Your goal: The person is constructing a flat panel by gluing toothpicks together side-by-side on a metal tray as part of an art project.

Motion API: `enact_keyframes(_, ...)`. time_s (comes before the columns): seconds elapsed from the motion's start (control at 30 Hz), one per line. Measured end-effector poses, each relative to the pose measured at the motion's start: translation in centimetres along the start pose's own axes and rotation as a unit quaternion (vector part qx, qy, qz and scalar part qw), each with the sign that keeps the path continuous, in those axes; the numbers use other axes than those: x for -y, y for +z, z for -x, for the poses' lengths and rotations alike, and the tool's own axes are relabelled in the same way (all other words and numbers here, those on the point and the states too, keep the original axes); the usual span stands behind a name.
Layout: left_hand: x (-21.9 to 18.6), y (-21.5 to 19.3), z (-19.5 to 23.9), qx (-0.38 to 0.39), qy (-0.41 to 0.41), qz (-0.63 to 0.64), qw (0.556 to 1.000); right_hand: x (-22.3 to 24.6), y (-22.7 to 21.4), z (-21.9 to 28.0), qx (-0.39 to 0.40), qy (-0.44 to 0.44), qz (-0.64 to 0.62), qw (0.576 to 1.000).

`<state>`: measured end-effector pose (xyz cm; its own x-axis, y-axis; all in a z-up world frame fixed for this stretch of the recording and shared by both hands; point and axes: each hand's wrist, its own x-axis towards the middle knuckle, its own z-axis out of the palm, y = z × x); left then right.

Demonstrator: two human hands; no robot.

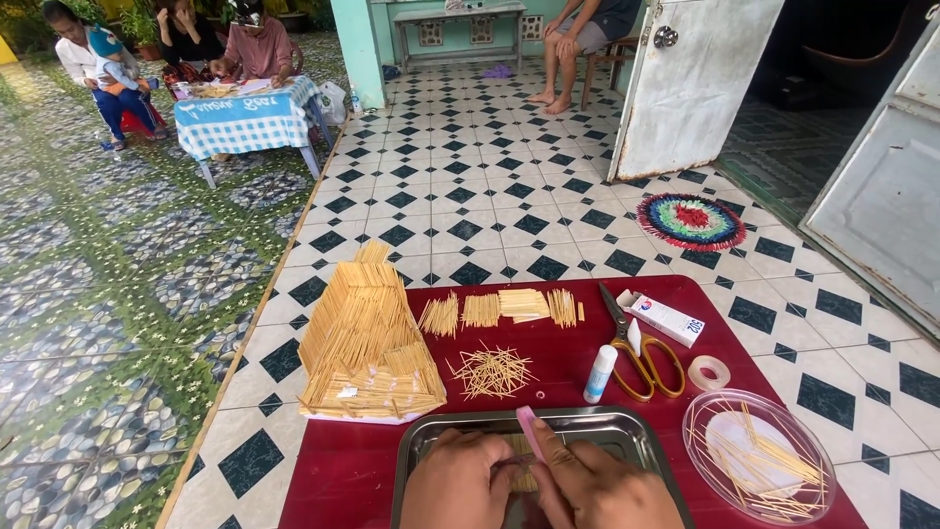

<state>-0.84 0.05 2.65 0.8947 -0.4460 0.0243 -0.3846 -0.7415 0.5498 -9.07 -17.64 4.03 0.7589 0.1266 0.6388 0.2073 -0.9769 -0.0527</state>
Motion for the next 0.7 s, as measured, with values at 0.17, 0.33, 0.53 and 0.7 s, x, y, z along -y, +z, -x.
enact_keyframes(0.17, 0.1, 0.1, -0.1, 0.026, -0.012, 0.011, 1.000, 0.0, 1.7, 0.9, 0.000, 0.026, 0.011, 1.000)
enact_keyframes(0.33, -0.1, -0.1, 0.0, 0.035, -0.026, 0.006, 0.999, 0.0, 1.5, 0.9, 0.000, -0.003, 0.034, 0.999)
enact_keyframes(0.53, 0.5, -0.1, -0.9, 0.122, -0.031, -0.001, 0.992, -1.2, 3.6, 1.6, -0.019, -0.035, 0.054, 0.998)
enact_keyframes(0.7, 0.0, -1.8, -2.4, 0.251, -0.062, -0.019, 0.966, -1.5, 4.5, 1.8, -0.082, -0.008, 0.056, 0.995)
